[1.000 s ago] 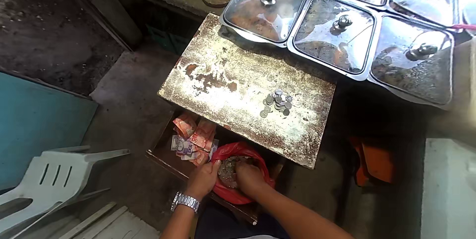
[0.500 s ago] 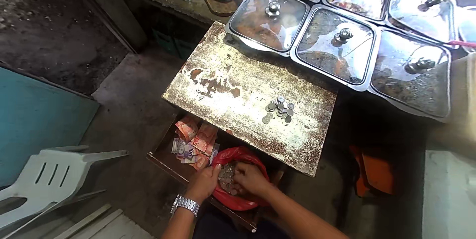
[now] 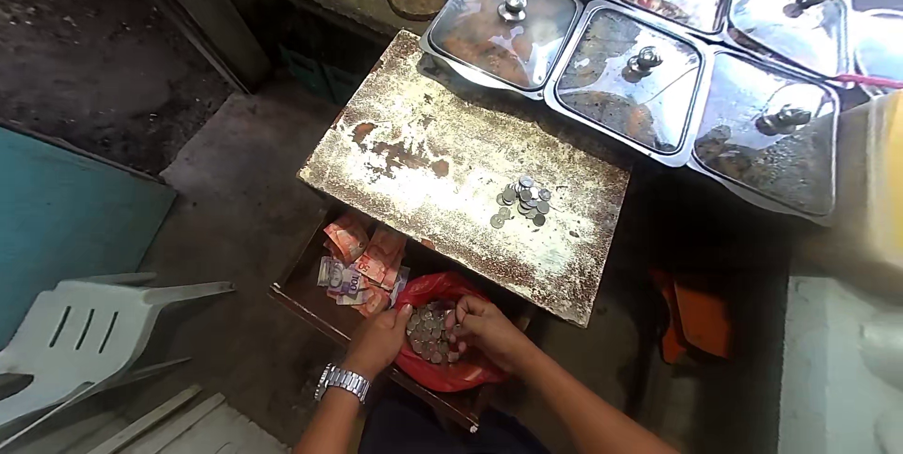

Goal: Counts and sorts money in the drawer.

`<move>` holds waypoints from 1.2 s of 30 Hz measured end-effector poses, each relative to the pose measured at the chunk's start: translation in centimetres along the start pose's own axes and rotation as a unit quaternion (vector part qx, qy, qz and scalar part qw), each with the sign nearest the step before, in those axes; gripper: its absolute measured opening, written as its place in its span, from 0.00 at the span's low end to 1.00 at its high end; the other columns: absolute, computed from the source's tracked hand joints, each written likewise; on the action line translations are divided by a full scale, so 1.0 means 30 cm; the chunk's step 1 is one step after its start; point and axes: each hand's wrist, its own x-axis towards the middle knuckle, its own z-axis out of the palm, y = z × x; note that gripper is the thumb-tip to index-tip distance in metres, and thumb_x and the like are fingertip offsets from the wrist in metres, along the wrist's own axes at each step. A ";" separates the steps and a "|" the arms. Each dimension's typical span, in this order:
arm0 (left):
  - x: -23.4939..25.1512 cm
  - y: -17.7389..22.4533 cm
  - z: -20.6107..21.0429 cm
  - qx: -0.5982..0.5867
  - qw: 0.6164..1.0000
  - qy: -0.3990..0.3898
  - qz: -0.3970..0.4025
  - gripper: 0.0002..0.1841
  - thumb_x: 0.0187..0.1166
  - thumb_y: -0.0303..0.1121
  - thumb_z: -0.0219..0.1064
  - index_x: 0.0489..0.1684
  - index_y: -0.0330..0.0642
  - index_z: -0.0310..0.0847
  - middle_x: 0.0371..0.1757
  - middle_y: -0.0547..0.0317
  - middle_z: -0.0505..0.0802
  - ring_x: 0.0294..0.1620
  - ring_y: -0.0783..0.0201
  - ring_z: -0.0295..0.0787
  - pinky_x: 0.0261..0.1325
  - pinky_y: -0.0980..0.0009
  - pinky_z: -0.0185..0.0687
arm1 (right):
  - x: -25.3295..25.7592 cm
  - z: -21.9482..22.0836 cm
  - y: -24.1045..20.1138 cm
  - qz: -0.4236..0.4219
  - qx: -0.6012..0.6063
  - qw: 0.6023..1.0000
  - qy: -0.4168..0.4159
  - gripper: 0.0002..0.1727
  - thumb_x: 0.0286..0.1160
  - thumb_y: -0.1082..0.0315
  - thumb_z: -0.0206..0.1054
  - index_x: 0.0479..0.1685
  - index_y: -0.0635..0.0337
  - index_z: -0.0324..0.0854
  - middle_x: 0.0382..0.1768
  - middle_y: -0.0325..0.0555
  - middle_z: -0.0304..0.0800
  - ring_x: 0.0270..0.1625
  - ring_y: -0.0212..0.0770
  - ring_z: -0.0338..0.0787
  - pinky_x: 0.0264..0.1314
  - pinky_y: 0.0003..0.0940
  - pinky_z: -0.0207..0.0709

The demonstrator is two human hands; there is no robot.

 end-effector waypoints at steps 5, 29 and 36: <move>0.007 0.000 -0.001 -0.004 1.000 -0.002 -0.008 0.39 0.91 0.64 0.36 0.52 0.39 0.88 0.56 0.42 0.92 0.64 0.45 0.88 0.68 0.38 0.76 | 0.029 0.022 -0.013 0.015 -0.140 0.990 0.007 0.19 0.76 0.67 0.61 0.66 0.59 0.78 0.41 0.47 0.87 0.35 0.40 0.87 0.38 0.37 0.83; 0.020 -0.006 0.006 -0.025 1.000 0.001 -0.006 0.39 0.91 0.64 0.36 0.55 0.40 0.89 0.64 0.43 0.91 0.70 0.46 0.86 0.72 0.39 0.75 | 0.022 0.094 0.007 0.036 -0.358 0.931 -0.055 0.16 0.80 0.59 0.61 0.45 0.65 0.81 0.44 0.55 0.86 0.46 0.49 0.88 0.54 0.50 0.82; 0.029 -0.018 0.005 -0.050 0.999 -0.003 0.005 0.39 0.91 0.63 0.37 0.55 0.40 0.89 0.69 0.44 0.89 0.71 0.47 0.85 0.74 0.40 0.74 | -0.121 -0.002 -0.041 -0.009 0.022 0.994 -0.104 0.08 0.72 0.68 0.64 0.47 0.57 0.78 0.46 0.47 0.91 0.36 0.40 0.90 0.36 0.36 0.85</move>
